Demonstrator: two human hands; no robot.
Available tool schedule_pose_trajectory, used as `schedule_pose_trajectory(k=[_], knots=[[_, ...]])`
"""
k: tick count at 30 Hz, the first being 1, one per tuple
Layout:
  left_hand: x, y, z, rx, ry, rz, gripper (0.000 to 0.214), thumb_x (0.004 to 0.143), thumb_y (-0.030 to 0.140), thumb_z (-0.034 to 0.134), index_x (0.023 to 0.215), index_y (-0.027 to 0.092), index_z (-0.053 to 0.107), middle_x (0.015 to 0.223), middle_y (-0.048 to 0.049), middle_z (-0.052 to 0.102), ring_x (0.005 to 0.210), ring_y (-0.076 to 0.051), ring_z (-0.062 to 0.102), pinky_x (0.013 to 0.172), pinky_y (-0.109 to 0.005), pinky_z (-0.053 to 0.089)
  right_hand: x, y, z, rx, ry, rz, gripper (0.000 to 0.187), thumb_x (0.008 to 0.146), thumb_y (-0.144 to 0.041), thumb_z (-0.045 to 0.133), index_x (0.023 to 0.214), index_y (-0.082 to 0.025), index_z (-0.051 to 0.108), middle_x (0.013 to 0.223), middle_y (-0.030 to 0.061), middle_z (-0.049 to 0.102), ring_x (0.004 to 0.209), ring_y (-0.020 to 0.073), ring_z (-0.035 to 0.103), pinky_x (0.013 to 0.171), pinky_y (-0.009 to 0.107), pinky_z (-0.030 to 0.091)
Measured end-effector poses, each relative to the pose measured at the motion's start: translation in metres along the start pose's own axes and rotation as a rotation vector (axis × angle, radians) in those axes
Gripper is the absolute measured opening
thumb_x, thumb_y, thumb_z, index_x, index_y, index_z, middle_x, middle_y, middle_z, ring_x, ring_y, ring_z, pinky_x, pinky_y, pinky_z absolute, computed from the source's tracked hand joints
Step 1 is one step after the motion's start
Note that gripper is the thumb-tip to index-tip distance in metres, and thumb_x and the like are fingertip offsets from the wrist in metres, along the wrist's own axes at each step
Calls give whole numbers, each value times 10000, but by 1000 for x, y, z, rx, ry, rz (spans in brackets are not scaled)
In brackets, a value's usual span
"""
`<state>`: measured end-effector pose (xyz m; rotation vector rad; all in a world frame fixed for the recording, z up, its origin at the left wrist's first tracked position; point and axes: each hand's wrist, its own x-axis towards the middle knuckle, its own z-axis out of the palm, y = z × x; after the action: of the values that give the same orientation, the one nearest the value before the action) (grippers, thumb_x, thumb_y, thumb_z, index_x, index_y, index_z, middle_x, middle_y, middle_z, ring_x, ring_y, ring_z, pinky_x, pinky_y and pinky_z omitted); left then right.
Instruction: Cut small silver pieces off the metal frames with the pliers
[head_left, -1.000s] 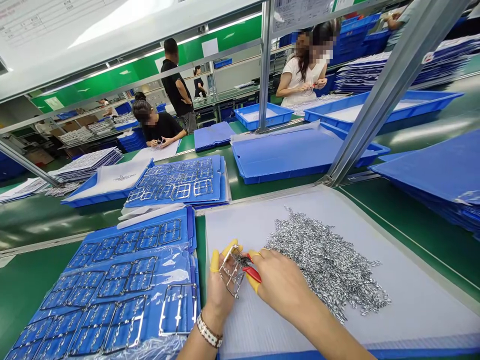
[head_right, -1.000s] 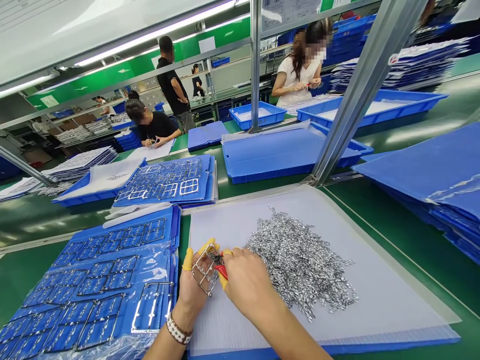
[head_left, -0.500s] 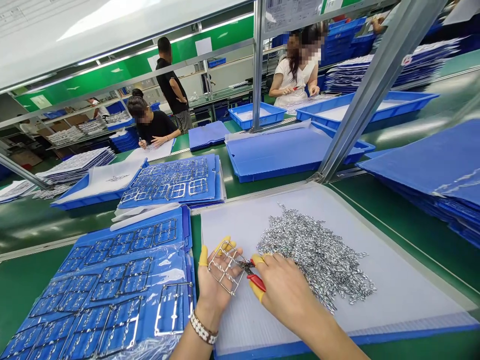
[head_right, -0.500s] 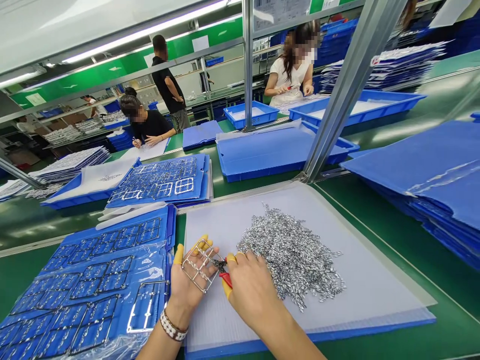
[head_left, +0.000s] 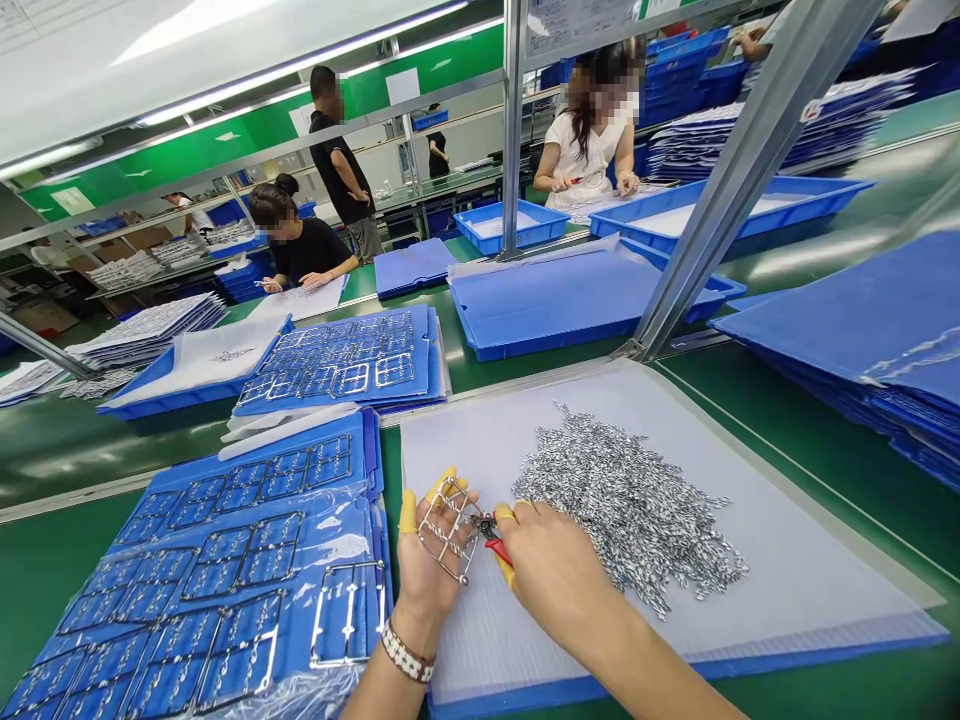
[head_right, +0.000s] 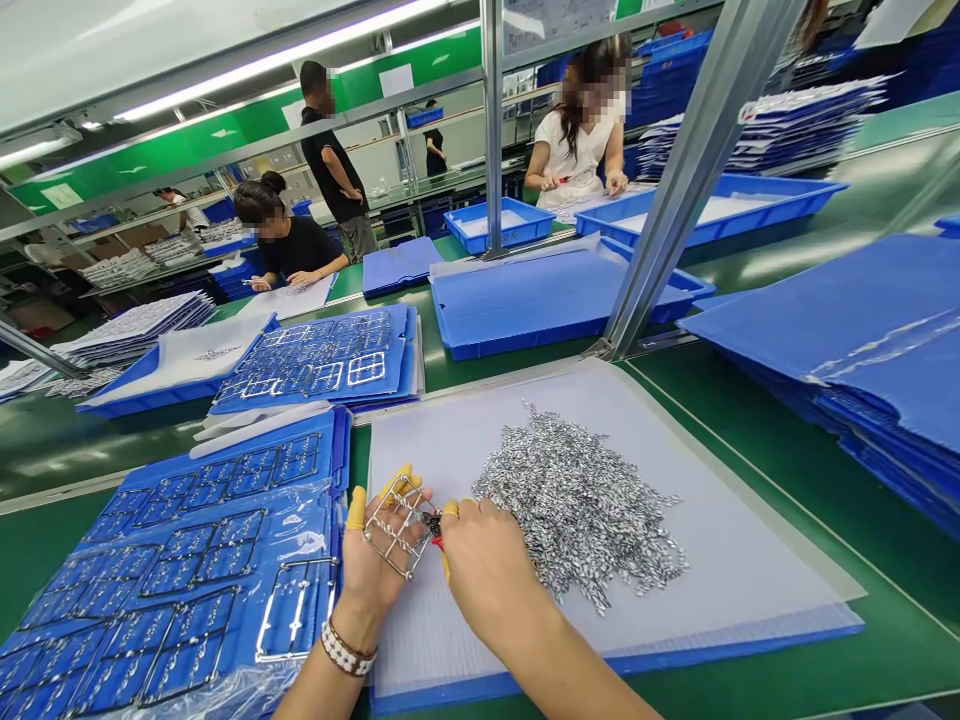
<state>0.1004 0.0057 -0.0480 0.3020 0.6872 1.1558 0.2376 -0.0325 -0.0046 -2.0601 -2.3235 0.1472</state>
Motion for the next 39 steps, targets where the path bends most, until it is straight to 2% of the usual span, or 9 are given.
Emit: schedule_pose_trajectory(k=[3, 10, 22, 27, 30, 32, 35, 37, 39], knots=[[0, 1, 1, -21, 14, 0, 498, 871, 512, 456, 1108, 124, 659, 1069, -143, 675, 985, -279, 638, 828, -389, 501, -2, 0, 1, -3, 10, -1, 160, 823, -110, 504, 904, -168, 629, 838, 85, 654, 796, 232, 615, 666, 331, 400], [2, 2, 0, -71, 82, 13, 498, 859, 522, 461, 1081, 127, 668, 1041, -141, 678, 975, -275, 636, 862, -416, 501, -14, -6, 1, 34, 20, -61, 255, 808, -267, 566, 1039, -169, 613, 921, 92, 654, 894, 275, 570, 742, 390, 376], [2, 0, 1, -32, 115, 76, 498, 860, 534, 455, 1048, 134, 685, 1037, -131, 684, 987, -263, 633, 901, -404, 487, -7, -19, 5, 72, -82, -77, 190, 778, -117, 550, 940, -170, 635, 866, 82, 657, 828, 244, 609, 691, 340, 401], [0, 0, 1, 4, 105, 120, 503, 861, 536, 449, 1073, 143, 678, 1063, -134, 676, 1022, -270, 620, 927, -406, 465, -11, -7, 5, 164, -55, -34, 205, 775, -115, 544, 954, -167, 629, 893, 91, 660, 873, 257, 611, 749, 362, 422], [-6, -3, 0, 166, 50, 249, 518, 848, 554, 465, 1150, 176, 649, 1130, -119, 654, 1105, -271, 572, 1015, -404, 389, -8, 7, 9, 570, 11, 52, 230, 809, -264, 541, 1018, -180, 590, 944, 81, 653, 882, 240, 597, 784, 376, 428], [-13, -7, 1, 400, -51, 391, 520, 816, 530, 538, 1212, 202, 618, 1208, -120, 618, 1196, -287, 497, 1094, -417, 280, -1, 12, 15, 1044, -2, 135, 293, 826, -421, 503, 1001, -191, 554, 841, 43, 636, 743, 188, 586, 679, 329, 446], [-22, -12, 1, 778, -230, 586, 561, 737, 432, 675, 1240, 194, 604, 1247, -140, 590, 1250, -324, 432, 1148, -455, 118, 13, 10, 25, 1655, -75, 269, 420, 756, -587, 541, 912, -199, 508, 606, -43, 519, 508, 118, 464, 492, 255, 378], [-24, -14, -1, 1041, -339, 722, 622, 727, 417, 682, 1294, 195, 553, 1237, -136, 593, 1247, -337, 431, 1144, -514, 74, 21, 7, 27, 1837, -92, 321, 454, 677, -576, 651, 877, -198, 499, 545, -77, 455, 468, 94, 404, 466, 236, 346], [-23, -15, -5, 1289, -398, 883, 705, 762, 446, 631, 1397, 228, 416, 1333, -124, 518, 1301, -342, 367, 1128, -568, 46, 24, 7, 26, 1871, -63, 316, 453, 627, -519, 725, 861, -194, 513, 554, -77, 459, 481, 88, 407, 477, 233, 352]])
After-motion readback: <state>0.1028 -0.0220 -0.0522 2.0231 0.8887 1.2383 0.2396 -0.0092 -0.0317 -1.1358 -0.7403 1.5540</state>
